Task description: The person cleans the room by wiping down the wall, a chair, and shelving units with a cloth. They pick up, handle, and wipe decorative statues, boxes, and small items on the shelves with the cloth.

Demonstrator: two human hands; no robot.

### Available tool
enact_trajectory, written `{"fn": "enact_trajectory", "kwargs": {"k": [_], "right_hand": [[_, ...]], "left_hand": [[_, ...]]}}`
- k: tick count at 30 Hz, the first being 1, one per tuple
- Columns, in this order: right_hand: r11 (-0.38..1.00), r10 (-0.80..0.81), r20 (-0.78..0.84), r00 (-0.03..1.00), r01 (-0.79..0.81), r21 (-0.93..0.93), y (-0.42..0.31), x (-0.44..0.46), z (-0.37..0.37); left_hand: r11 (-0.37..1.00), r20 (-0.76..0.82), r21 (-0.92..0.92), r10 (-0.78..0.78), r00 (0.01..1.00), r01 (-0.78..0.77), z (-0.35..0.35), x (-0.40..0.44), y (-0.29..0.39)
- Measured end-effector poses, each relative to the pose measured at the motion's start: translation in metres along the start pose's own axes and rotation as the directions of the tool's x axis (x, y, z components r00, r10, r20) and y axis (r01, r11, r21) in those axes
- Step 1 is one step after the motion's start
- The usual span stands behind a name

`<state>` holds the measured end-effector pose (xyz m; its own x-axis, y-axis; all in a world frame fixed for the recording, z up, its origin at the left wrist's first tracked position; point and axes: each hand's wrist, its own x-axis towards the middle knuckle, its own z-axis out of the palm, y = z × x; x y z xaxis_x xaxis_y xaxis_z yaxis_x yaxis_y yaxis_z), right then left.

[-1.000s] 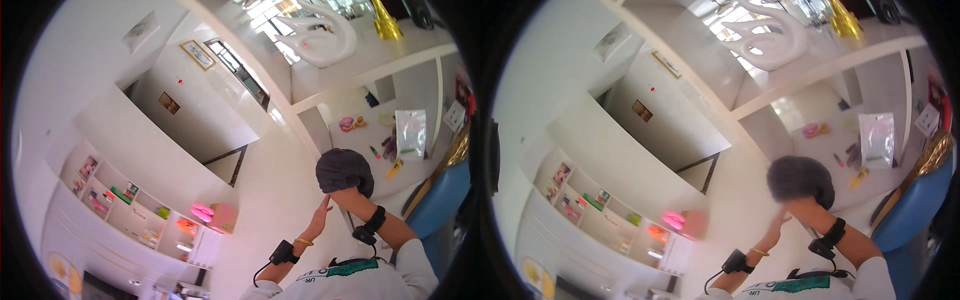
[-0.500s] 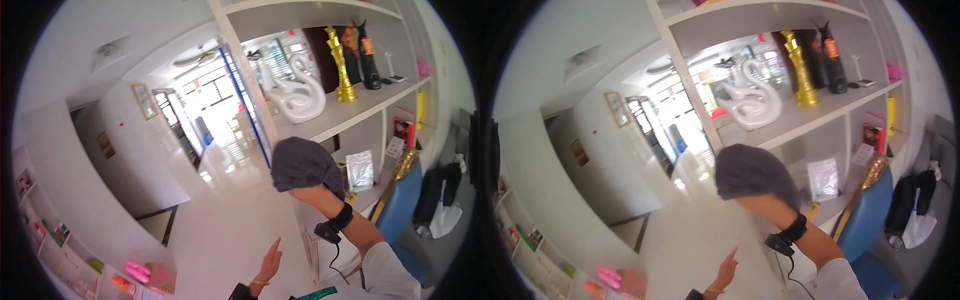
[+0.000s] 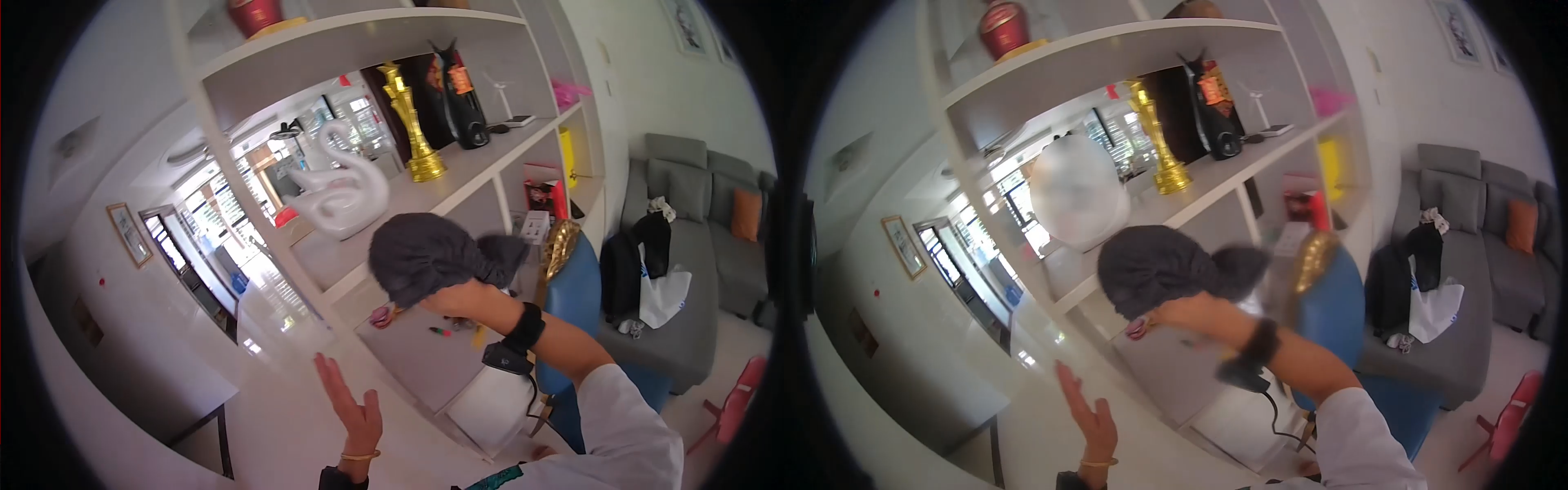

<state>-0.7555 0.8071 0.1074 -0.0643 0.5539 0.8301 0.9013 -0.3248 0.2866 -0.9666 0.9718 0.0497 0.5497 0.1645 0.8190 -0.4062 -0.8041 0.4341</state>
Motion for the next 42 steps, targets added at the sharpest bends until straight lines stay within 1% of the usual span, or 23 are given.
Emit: {"fn": "enact_trajectory", "kwargs": {"k": [1, 2, 4, 6, 8, 10, 12, 13, 16, 17, 19, 20, 21, 22, 24, 26, 28, 32, 34, 36, 38, 40, 42], "right_hand": [[0.999, -0.037, 0.005, 0.999, 0.037, 0.006, 0.015, -0.006, -0.004], [0.998, -0.063, 0.011, 0.998, 0.063, -0.001, 0.035, -0.012, -0.009], [0.994, -0.104, 0.036, 0.994, 0.104, -0.020, 0.077, -0.025, -0.021], [0.992, -0.126, 0.063, 0.990, 0.127, -0.017, 0.117, -0.039, -0.032], [0.989, -0.148, 0.080, 0.986, 0.150, -0.020, 0.155, -0.051, -0.044], [0.983, -0.182, 0.082, 0.980, 0.182, 0.007, 0.180, -0.054, -0.053], [0.970, -0.177, 0.071, 0.982, 0.161, 0.183, 0.187, -0.056, -0.061], [0.969, -0.140, 0.138, 0.980, 0.107, 0.224, 0.192, -0.056, -0.060], [0.943, -0.188, 0.116, 0.975, 0.146, 0.300, 0.206, -0.046, -0.081], [0.938, -0.201, 0.105, 0.974, 0.160, 0.307, 0.212, -0.045, -0.087], [0.997, -0.028, 0.033, 0.999, 0.030, -0.074, 0.230, -0.056, -0.097], [0.993, 0.064, -0.052, 0.997, -0.069, -0.097, 0.255, -0.072, -0.093], [0.959, 0.244, -0.126, 0.962, -0.258, -0.115, 0.284, -0.099, -0.074], [0.773, 0.545, 0.102, 0.832, -0.546, 0.325, 0.314, -0.121, -0.070], [0.731, 0.599, 0.165, 0.783, -0.619, 0.286, 0.325, -0.117, -0.078], [0.946, 0.322, 0.059, 0.945, -0.323, 0.021, 0.302, -0.107, -0.075], [0.991, 0.028, 0.024, 0.999, -0.024, -0.129, 0.262, -0.077, -0.101], [1.000, 0.006, -0.027, 1.000, -0.006, 0.004, 0.304, -0.108, -0.068], [0.920, 0.331, 0.253, 0.909, -0.251, -0.301, 0.350, -0.137, -0.084], [0.899, 0.438, 0.235, 0.868, -0.425, -0.108, 0.375, -0.140, -0.116], [0.904, 0.392, 0.219, 0.894, -0.330, -0.272, 0.417, -0.152, -0.126], [0.889, 0.229, 0.036, 0.973, -0.194, -0.415, 0.440, -0.134, -0.147], [0.770, 0.120, -0.014, 0.993, -0.102, -0.630, 0.471, -0.103, -0.161]], "left_hand": [[0.988, -0.086, 0.107, 0.123, 0.989, -0.114, 0.010, 0.009, 0.004], [0.987, -0.088, 0.102, 0.131, 0.987, -0.122, 0.019, 0.016, 0.005], [0.893, -0.178, 0.392, 0.308, 0.935, -0.220, 0.036, 0.028, 0.007], [0.827, -0.186, 0.523, 0.346, 0.920, -0.205, 0.047, 0.040, 0.018], [0.667, -0.115, 0.720, 0.386, 0.915, -0.190, 0.059, 0.054, 0.027], [0.624, -0.087, 0.753, 0.407, 0.909, -0.207, 0.079, 0.072, 0.041], [0.579, -0.057, 0.788, 0.407, 0.912, -0.210, 0.099, 0.089, 0.057], [0.555, 0.019, 0.800, 0.359, 0.933, -0.230, 0.112, 0.102, 0.067], [0.525, 0.190, 0.786, 0.298, 0.936, -0.327, 0.150, 0.148, 0.089], [0.515, 0.183, 0.796, 0.296, 0.938, -0.318, 0.162, 0.166, 0.094], [0.521, 0.355, 0.721, 0.288, 0.890, -0.456, 0.184, 0.196, 0.100], [0.515, 0.348, 0.730, 0.285, 0.893, -0.449, 0.194, 0.204, 0.101], [0.498, 0.388, 0.721, 0.286, 0.876, -0.482, 0.205, 0.213, 0.099], [0.482, 0.423, 0.708, 0.297, 0.856, -0.517, 0.217, 0.222, 0.099], [0.488, 0.411, 0.691, 0.340, 0.846, -0.533, 0.241, 0.231, 0.100], [0.501, 0.398, 0.665, 0.389, 0.831, -0.554, 0.259, 0.240, 0.104], [0.551, 0.373, 0.654, 0.362, 0.855, -0.518, 0.275, 0.245, 0.106], [0.566, 0.362, 0.635, 0.383, 0.850, -0.526, 0.277, 0.250, 0.100], [0.552, 0.353, 0.629, 0.425, 0.834, -0.547, 0.274, 0.248, 0.099], [0.552, 0.353, 0.630, 0.422, 0.835, -0.546, 0.274, 0.249, 0.100], [0.547, 0.349, 0.637, 0.423, 0.836, -0.543, 0.273, 0.248, 0.099], [0.500, 0.382, 0.656, 0.427, 0.820, -0.566, 0.273, 0.251, 0.099], [0.485, 0.405, 0.641, 0.445, 0.799, -0.595, 0.268, 0.257, 0.098]]}}
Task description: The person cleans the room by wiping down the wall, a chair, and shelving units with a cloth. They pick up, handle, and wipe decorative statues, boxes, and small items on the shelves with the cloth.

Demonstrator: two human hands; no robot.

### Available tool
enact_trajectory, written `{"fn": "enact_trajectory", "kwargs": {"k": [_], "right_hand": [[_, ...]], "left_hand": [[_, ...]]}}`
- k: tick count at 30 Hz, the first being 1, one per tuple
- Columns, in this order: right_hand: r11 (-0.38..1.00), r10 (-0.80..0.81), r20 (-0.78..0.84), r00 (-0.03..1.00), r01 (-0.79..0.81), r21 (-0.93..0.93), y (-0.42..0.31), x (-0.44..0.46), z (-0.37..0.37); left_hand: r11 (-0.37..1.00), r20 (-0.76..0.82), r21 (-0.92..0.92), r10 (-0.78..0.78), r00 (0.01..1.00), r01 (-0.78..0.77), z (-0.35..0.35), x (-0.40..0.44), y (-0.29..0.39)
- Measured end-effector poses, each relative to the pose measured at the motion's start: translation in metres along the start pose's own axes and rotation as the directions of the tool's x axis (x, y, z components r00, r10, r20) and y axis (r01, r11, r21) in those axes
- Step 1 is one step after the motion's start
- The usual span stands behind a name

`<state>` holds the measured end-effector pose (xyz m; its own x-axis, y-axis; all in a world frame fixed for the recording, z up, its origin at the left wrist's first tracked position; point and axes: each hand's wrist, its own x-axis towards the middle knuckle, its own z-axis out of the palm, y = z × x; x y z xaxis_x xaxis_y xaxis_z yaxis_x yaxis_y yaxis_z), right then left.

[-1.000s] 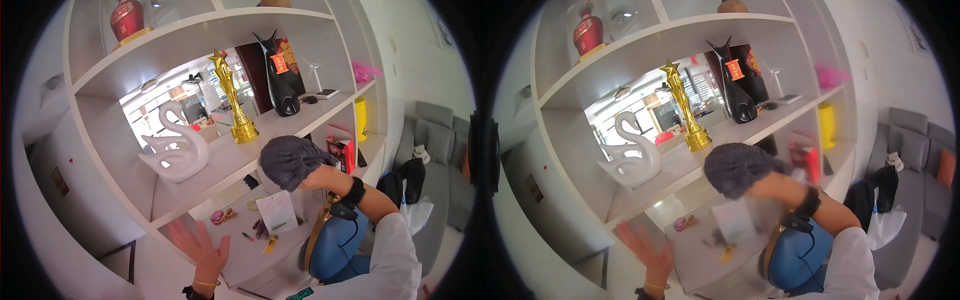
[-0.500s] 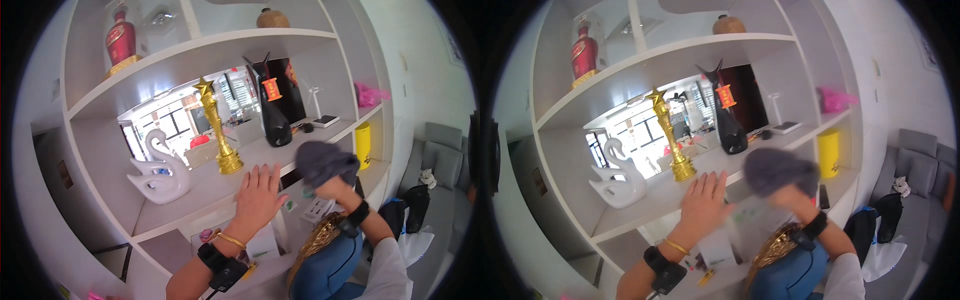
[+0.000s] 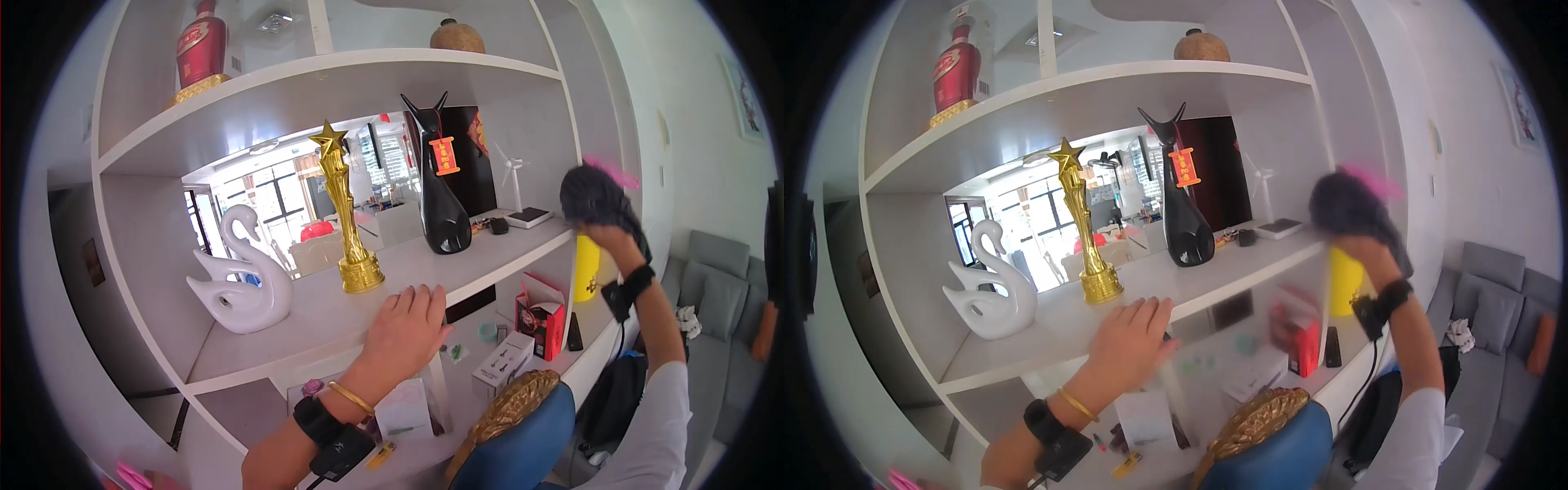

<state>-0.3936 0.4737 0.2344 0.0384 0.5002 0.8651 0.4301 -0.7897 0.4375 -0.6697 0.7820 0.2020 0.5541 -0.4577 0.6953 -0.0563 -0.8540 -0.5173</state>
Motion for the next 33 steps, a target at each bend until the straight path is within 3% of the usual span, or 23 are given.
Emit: {"fn": "enact_trajectory", "kwargs": {"k": [2, 3, 5, 7, 9, 10, 14, 18, 21, 24, 27, 33], "right_hand": [[0.990, -0.037, -0.157, 0.987, 0.014, -0.143, 0.025, 0.027, 0.023], [0.983, 0.111, -0.107, 0.988, -0.094, 0.156, 0.054, 0.047, 0.057], [0.991, 0.119, -0.183, 0.976, -0.106, 0.078, 0.097, 0.094, 0.114], [0.992, 0.128, -0.246, 0.961, -0.129, 0.013, 0.093, 0.117, 0.113], [0.937, 0.233, 0.045, 0.971, -0.237, 0.255, 0.067, 0.133, 0.049], [0.928, 0.217, 0.081, 0.973, -0.231, 0.291, 0.064, 0.132, 0.044], [0.961, 0.068, 0.104, 0.992, -0.093, 0.262, 0.034, 0.066, 0.026], [0.968, 0.059, 0.145, 0.988, -0.092, 0.234, 0.022, 0.030, 0.024], [0.949, 0.128, 0.093, 0.987, -0.149, 0.279, 0.040, 0.074, 0.042], [0.828, 0.300, 0.176, 0.938, -0.347, 0.440, 0.059, 0.135, 0.054], [0.886, 0.154, 0.147, 0.977, -0.202, 0.417, 0.062, 0.125, 0.052], [0.978, 0.062, 0.074, 0.995, -0.075, 0.196, 0.027, 0.064, 0.033]], "left_hand": [[0.999, 0.004, -0.001, 0.035, 0.999, -0.035, 0.000, 0.001, -0.004], [0.998, -0.009, 0.030, 0.064, 0.998, -0.063, 0.001, 0.000, -0.004], [0.995, -0.025, 0.065, 0.073, 0.997, -0.071, 0.003, 0.000, -0.004], [0.992, -0.027, 0.117, 0.059, 0.998, -0.056, 0.003, -0.002, -0.002], [0.993, -0.002, 0.114, 0.040, 0.999, -0.039, 0.003, -0.001, -0.002], [0.994, 0.014, 0.105, 0.039, 0.999, -0.040, 0.003, -0.001, -0.001], [0.998, 0.006, 0.040, 0.047, 0.999, -0.048, 0.002, -0.001, -0.002], [0.998, -0.016, 0.041, 0.054, 0.998, -0.053, 0.002, -0.006, -0.004], [0.996, -0.011, 0.068, 0.057, 0.998, -0.056, 0.004, -0.005, -0.004], [0.996, -0.003, 0.077, 0.050, 0.999, -0.050, 0.004, -0.005, -0.005], [0.997, 0.005, 0.052, 0.048, 0.999, -0.049, 0.002, -0.004, -0.004], [0.998, -0.016, 0.032, 0.050, 0.999, -0.049, -0.001, -0.007, -0.005]]}}
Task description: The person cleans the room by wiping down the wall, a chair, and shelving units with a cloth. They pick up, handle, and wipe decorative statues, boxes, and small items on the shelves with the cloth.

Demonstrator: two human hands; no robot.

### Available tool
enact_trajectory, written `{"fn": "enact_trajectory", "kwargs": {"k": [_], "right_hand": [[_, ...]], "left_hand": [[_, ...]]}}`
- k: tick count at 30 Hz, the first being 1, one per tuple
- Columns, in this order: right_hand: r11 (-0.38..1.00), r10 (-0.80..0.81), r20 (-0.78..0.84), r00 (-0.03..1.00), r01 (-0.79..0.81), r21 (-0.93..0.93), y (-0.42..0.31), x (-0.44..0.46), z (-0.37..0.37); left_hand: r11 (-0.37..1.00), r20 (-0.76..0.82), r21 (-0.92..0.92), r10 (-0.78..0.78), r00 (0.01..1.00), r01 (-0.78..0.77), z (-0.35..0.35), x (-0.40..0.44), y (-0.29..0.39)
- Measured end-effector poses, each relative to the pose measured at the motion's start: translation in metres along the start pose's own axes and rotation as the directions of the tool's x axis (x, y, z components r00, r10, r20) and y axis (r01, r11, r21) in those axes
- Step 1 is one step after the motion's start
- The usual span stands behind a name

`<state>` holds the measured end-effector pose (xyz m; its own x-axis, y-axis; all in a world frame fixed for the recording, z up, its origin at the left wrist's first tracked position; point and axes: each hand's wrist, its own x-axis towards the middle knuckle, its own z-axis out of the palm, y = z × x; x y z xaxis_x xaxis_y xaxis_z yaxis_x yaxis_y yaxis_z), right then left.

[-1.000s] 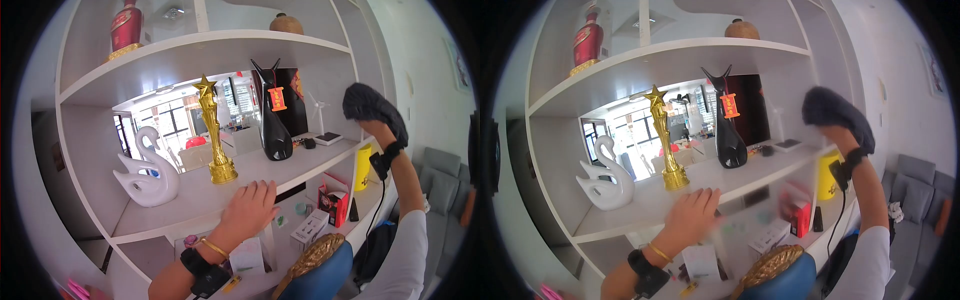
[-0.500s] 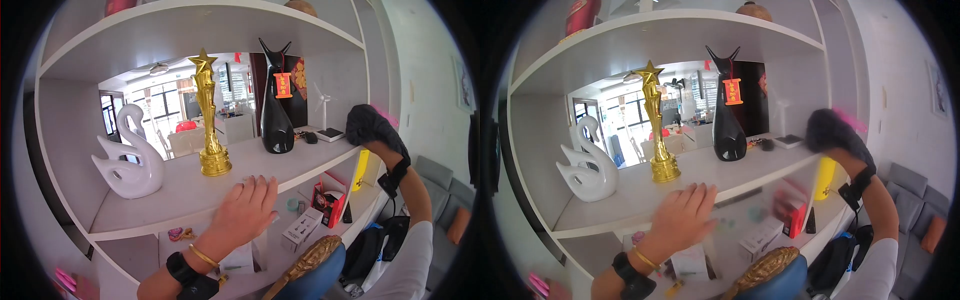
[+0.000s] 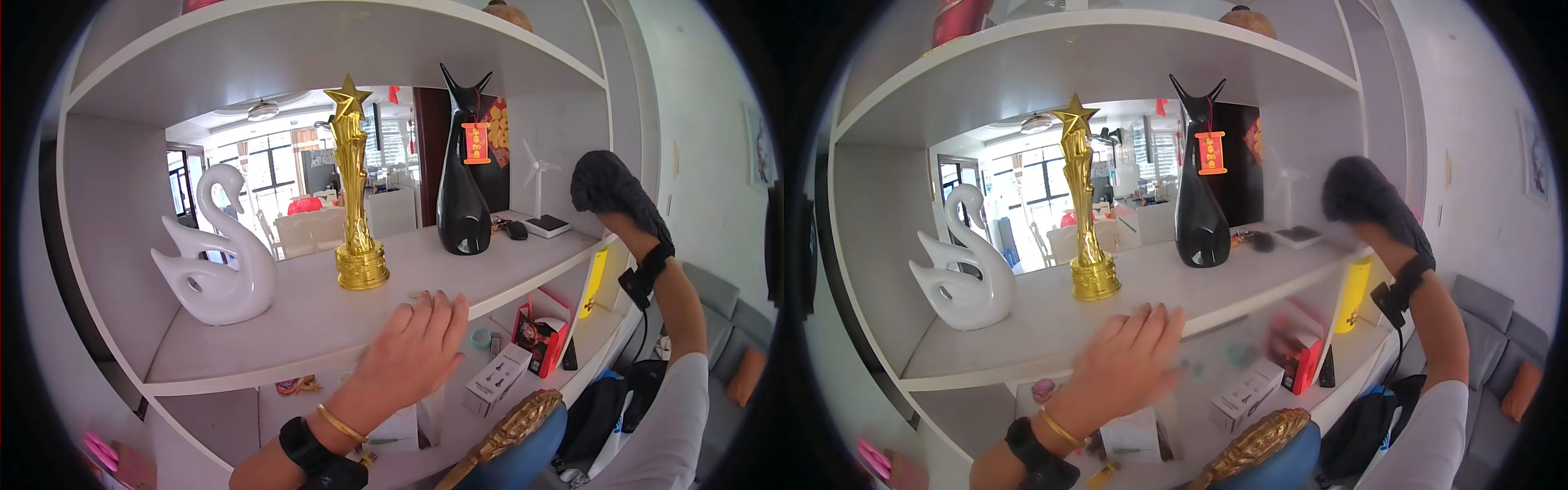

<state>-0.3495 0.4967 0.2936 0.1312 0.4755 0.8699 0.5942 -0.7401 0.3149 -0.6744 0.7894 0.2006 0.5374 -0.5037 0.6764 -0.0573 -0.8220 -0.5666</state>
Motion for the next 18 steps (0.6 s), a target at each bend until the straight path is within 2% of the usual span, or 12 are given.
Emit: {"fn": "enact_trajectory", "kwargs": {"k": [2, 5, 8, 13, 15, 18], "right_hand": [[0.999, 0.009, -0.081, 0.997, -0.011, -0.036, 0.002, 0.022, 0.006], [0.991, 0.009, -0.304, 0.953, -0.049, -0.124, 0.002, 0.069, 0.016], [0.999, 0.029, -0.116, 0.993, -0.031, -0.011, -0.003, 0.064, 0.005], [0.999, -0.024, 0.071, 0.997, 0.026, -0.024, -0.027, -0.015, -0.015], [0.999, -0.018, 0.083, 0.996, 0.021, -0.044, -0.021, -0.023, -0.015], [0.998, -0.021, 0.007, 1.000, 0.022, -0.059, -0.012, 0.005, -0.005]], "left_hand": [[1.000, -0.003, 0.015, 0.009, 1.000, -0.009, 0.002, 0.002, -0.001], [0.999, -0.020, 0.033, 0.003, 1.000, -0.002, 0.005, 0.001, -0.002], [1.000, -0.002, 0.024, 0.016, 1.000, -0.016, 0.003, 0.001, -0.001], [1.000, 0.006, 0.009, 0.017, 1.000, -0.017, 0.001, -0.001, -0.001], [1.000, 0.012, 0.014, 0.011, 1.000, -0.011, 0.000, -0.001, -0.002], [1.000, 0.021, 0.030, 0.007, 1.000, -0.008, 0.001, 0.000, -0.001]]}}
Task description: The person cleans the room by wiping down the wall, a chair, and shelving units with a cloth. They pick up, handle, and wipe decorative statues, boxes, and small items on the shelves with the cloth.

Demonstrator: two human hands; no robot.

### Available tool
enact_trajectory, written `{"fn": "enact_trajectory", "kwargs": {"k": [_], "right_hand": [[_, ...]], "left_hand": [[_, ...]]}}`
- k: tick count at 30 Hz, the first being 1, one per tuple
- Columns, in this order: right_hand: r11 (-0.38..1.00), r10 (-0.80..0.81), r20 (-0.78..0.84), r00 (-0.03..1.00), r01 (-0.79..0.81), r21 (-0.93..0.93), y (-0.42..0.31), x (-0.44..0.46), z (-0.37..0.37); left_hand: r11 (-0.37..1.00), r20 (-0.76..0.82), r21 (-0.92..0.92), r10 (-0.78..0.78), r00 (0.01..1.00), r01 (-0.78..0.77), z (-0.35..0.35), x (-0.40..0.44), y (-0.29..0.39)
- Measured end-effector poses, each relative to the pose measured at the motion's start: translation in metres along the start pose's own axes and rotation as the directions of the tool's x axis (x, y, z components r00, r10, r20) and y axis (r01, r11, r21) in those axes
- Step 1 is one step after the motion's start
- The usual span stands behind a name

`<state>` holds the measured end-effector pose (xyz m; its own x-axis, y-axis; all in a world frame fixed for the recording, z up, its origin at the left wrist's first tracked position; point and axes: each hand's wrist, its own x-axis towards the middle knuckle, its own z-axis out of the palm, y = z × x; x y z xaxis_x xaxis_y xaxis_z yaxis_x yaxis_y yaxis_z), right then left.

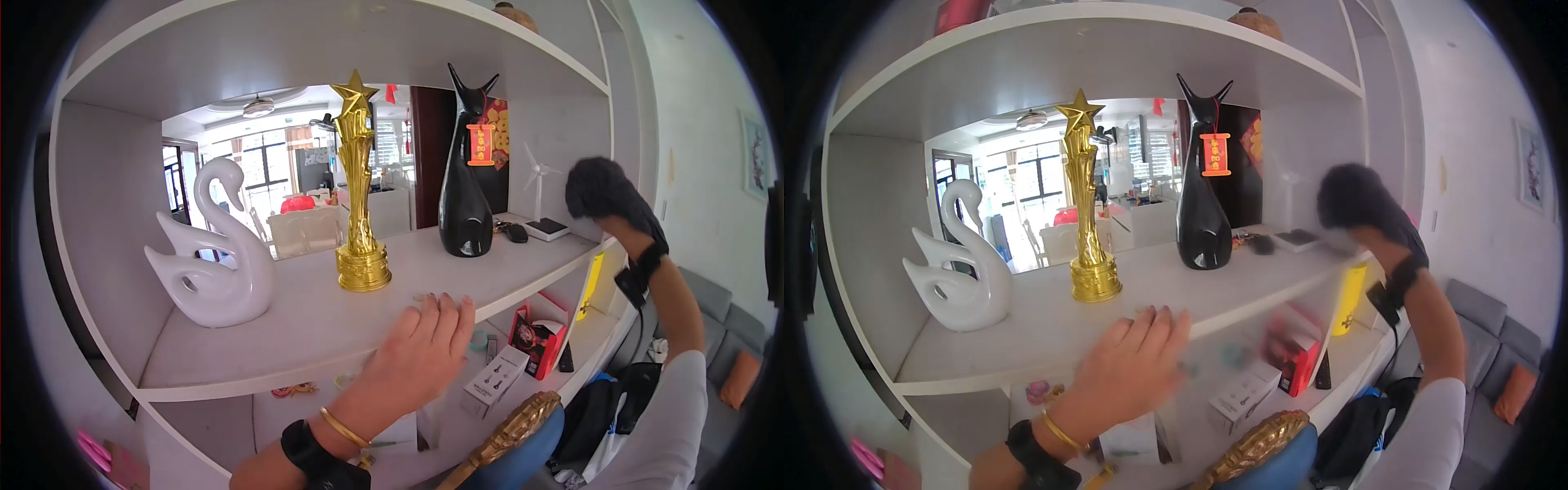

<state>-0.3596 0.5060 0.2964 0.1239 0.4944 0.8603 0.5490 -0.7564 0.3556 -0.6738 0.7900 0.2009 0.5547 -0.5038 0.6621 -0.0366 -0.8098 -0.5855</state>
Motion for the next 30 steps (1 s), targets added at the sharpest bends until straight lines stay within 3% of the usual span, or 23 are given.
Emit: {"fn": "enact_trajectory", "kwargs": {"k": [5, 11, 12, 15, 21, 30], "right_hand": [[0.998, 0.050, -0.128, 0.991, -0.047, 0.033, -0.003, 0.078, 0.019], [0.989, -0.122, 0.066, 0.990, 0.116, 0.088, -0.021, 0.035, -0.014], [0.999, 0.004, 0.028, 1.000, -0.003, -0.040, -0.021, 0.016, -0.005], [0.999, -0.025, 0.057, 0.998, 0.026, -0.022, -0.011, 0.001, -0.004], [1.000, 0.030, -0.100, 0.995, -0.029, 0.009, -0.014, 0.079, 0.024], [0.999, -0.032, 0.086, 0.996, 0.032, -0.002, -0.026, 0.008, 0.007]], "left_hand": [[1.000, 0.007, 0.023, -0.011, 1.000, 0.010, 0.003, -0.001, -0.001], [1.000, -0.021, 0.022, -0.009, 1.000, 0.010, 0.007, -0.001, 0.002], [1.000, -0.016, 0.024, -0.009, 1.000, 0.009, 0.006, -0.002, 0.002], [0.998, -0.026, 0.057, -0.005, 1.000, 0.006, 0.006, -0.003, 0.001], [0.992, -0.027, 0.129, -0.001, 1.000, 0.005, 0.009, -0.002, -0.002], [0.990, -0.077, 0.141, 0.019, 0.997, -0.008, 0.012, -0.005, -0.002]]}}
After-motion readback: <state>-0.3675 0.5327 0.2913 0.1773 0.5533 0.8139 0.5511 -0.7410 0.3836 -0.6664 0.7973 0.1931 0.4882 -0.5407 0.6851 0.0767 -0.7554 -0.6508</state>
